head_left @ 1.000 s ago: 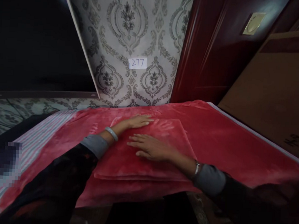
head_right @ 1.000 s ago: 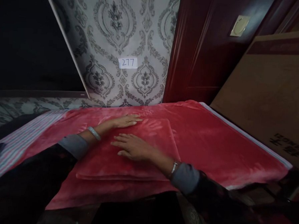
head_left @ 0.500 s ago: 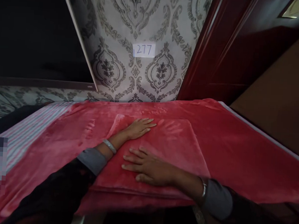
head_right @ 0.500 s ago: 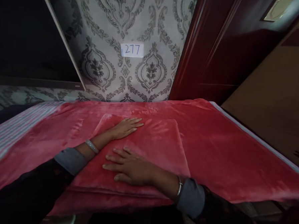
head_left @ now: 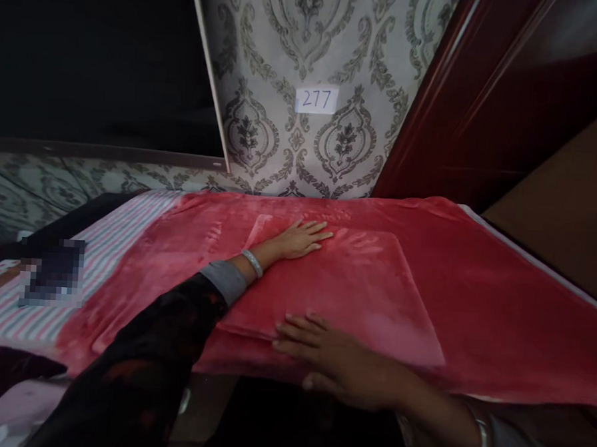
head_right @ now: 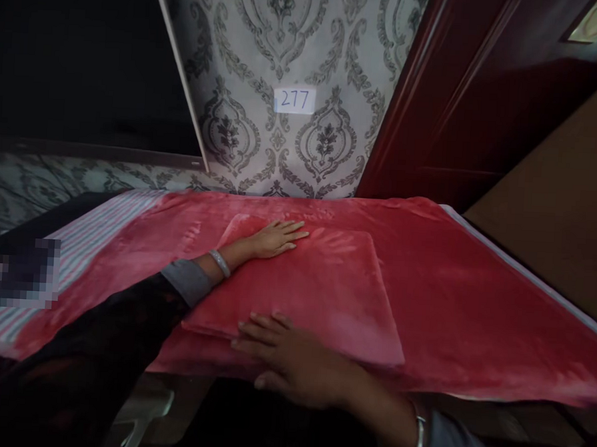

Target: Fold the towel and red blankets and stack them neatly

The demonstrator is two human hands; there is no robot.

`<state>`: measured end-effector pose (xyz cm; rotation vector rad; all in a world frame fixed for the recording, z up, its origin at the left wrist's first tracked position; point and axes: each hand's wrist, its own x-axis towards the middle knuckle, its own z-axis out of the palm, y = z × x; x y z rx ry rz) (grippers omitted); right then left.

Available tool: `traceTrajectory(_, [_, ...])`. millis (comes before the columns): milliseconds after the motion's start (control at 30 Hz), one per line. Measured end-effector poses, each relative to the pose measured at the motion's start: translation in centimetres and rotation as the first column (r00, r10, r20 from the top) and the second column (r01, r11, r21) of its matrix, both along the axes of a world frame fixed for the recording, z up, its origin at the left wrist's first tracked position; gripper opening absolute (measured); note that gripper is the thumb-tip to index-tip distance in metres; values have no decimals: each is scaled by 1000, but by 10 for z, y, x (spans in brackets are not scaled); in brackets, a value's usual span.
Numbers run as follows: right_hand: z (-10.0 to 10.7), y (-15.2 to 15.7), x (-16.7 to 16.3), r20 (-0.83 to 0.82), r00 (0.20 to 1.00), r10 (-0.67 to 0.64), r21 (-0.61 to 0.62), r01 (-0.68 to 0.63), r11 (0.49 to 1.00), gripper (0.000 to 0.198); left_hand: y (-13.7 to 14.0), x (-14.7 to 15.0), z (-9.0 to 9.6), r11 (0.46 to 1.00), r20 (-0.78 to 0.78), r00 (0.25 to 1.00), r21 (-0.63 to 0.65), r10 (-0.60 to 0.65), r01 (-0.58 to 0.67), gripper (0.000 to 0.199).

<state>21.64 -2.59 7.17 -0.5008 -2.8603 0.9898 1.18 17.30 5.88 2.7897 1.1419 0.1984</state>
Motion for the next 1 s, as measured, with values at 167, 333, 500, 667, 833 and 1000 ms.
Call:
traceTrajectory(167, [30,34,-26,-66,998,-20,165,31,986,54,-2,-44,22,995,37,994,-1,102,-102,55])
traceTrajectory(333, [13,84,-84,-69,997,40,315,-17,949,55,-9,-79,13,974,20,976,-55,219,-218,51])
traceTrajectory(500, [-23,91,-104,-26,997,77,320,-65,945,65,-12,-79,-15,960,73,957,-33,279,-277,51])
traceTrajectory(667, [-30,83,-99,-14,994,113,268,-105,958,64,-11,-82,-24,970,102,965,6,242,-244,51])
traceTrajectory(833, [-26,64,-94,-25,988,150,224,-141,964,62,-11,-85,-26,971,113,966,25,234,-238,52])
traceTrajectory(1000, [-22,18,-76,-57,986,157,141,-148,979,65,-6,-87,-26,967,61,966,27,252,-254,53])
